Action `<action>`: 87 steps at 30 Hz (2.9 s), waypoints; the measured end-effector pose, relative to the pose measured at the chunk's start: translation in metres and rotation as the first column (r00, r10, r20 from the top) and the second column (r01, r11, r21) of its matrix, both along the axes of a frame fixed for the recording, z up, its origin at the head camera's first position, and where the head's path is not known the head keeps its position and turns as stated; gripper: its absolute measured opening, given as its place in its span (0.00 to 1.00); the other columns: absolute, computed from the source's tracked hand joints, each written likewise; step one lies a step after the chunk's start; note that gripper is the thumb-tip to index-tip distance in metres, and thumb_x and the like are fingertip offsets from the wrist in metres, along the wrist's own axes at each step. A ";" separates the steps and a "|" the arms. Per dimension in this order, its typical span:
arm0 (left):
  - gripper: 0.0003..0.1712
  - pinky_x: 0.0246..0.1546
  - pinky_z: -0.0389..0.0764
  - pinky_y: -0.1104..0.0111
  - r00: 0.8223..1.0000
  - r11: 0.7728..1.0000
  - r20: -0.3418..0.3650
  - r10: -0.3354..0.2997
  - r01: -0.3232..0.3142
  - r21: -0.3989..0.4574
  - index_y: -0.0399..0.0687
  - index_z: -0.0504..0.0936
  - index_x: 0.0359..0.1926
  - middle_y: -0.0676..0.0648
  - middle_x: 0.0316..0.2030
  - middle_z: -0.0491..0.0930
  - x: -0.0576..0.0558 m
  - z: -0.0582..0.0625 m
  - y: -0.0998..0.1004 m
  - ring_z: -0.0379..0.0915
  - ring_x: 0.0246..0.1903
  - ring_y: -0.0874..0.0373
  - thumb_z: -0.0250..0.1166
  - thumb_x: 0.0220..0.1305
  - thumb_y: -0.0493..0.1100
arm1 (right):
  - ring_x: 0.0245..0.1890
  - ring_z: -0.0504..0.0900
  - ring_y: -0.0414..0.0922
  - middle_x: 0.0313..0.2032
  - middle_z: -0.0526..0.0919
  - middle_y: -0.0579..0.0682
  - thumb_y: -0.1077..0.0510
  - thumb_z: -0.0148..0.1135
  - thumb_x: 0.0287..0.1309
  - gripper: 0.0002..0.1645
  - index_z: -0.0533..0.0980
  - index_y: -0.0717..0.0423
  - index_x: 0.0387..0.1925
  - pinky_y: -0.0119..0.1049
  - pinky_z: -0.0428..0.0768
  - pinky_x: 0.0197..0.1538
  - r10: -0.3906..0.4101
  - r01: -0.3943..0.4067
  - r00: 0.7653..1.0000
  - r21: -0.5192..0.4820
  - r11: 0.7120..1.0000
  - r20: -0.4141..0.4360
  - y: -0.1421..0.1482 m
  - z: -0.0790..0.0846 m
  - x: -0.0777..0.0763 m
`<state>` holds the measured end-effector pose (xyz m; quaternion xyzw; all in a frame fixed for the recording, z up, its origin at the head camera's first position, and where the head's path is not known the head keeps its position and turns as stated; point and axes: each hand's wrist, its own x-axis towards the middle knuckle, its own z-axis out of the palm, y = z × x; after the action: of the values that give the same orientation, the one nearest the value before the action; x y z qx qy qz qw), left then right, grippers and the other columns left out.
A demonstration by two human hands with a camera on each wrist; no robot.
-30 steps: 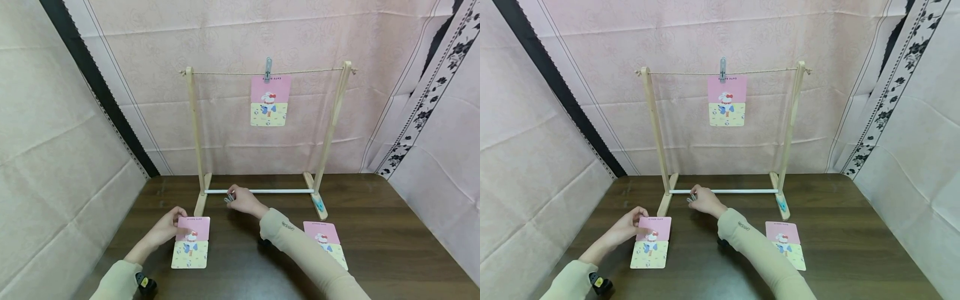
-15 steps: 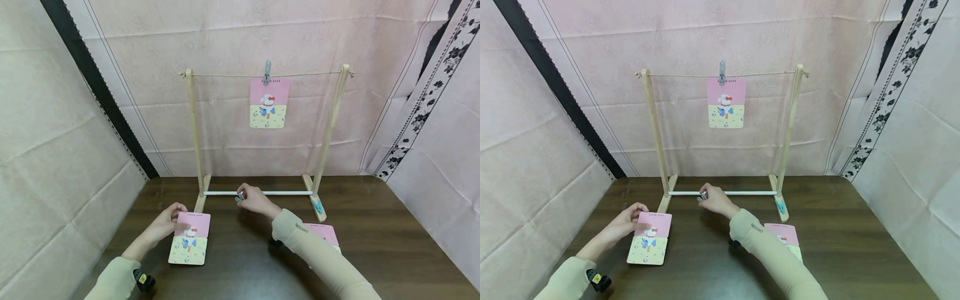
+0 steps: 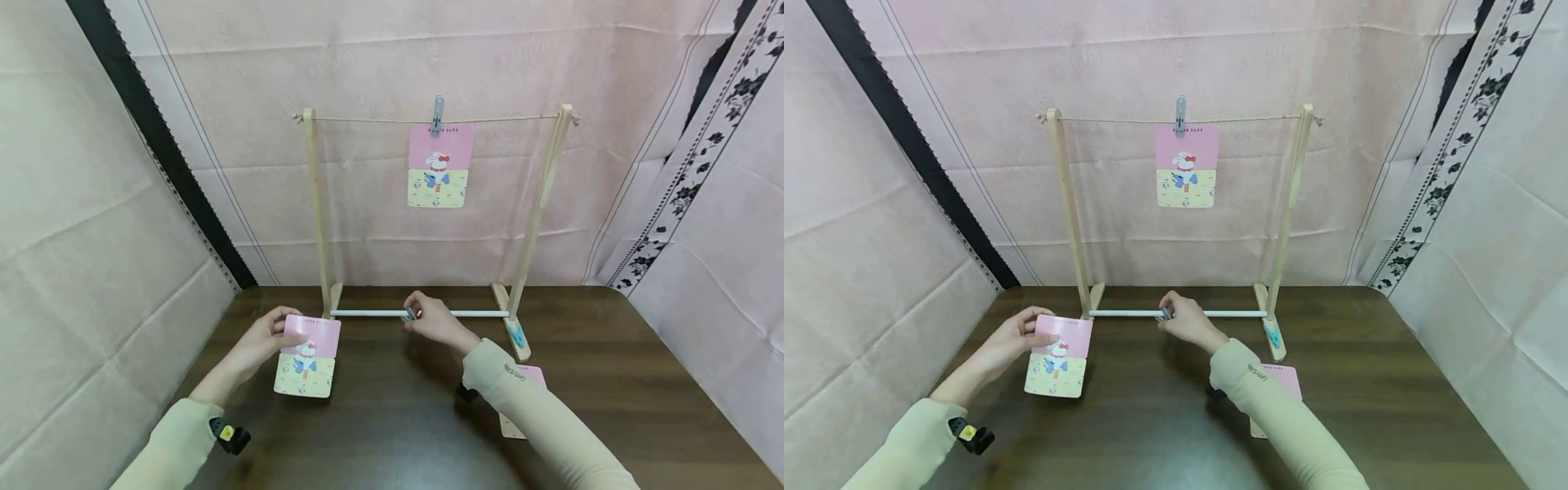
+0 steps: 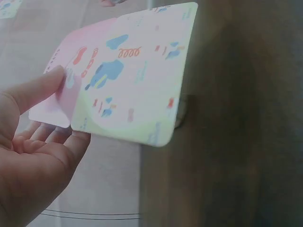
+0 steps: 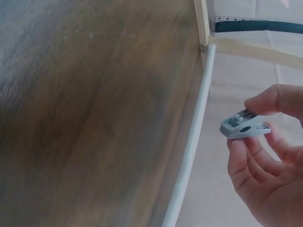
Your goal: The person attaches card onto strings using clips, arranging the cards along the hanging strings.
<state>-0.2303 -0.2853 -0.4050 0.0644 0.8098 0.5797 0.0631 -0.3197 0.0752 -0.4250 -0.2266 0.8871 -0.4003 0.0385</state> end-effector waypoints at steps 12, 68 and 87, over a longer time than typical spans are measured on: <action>0.26 0.40 0.83 0.65 0.990 0.999 -0.137 0.023 -0.018 0.036 0.27 0.70 0.61 0.47 0.40 0.87 -0.007 0.043 -0.006 0.84 0.37 0.58 0.66 0.69 0.39 | 0.34 0.79 0.44 0.35 0.80 0.48 0.64 0.69 0.55 0.20 0.75 0.56 0.50 0.37 0.78 0.38 0.010 -0.014 0.999 -0.065 0.998 -0.053 0.021 0.017 0.002; 0.18 0.33 0.85 0.67 0.936 0.978 -0.338 0.100 -0.030 0.206 0.45 0.73 0.56 0.51 0.39 0.86 -0.042 0.158 0.061 0.84 0.35 0.58 0.65 0.71 0.43 | 0.45 0.82 0.52 0.44 0.83 0.55 0.57 0.71 0.60 0.25 0.75 0.61 0.56 0.47 0.78 0.51 -0.145 0.131 0.985 -0.146 0.981 -0.088 0.111 0.071 0.000; 0.18 0.34 0.84 0.71 0.892 0.956 -0.414 0.181 -0.060 0.288 0.43 0.73 0.56 0.52 0.37 0.85 -0.058 0.181 0.095 0.83 0.34 0.60 0.66 0.70 0.43 | 0.47 0.82 0.51 0.48 0.83 0.59 0.56 0.68 0.63 0.23 0.74 0.59 0.56 0.46 0.77 0.50 -0.163 0.150 0.982 -0.133 0.980 -0.093 0.122 0.083 0.009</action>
<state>-0.2880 -0.1907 -0.2239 0.1497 0.7199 0.6572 -0.1652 -0.3108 0.1970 -0.3421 -0.1785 0.8761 -0.4447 -0.0533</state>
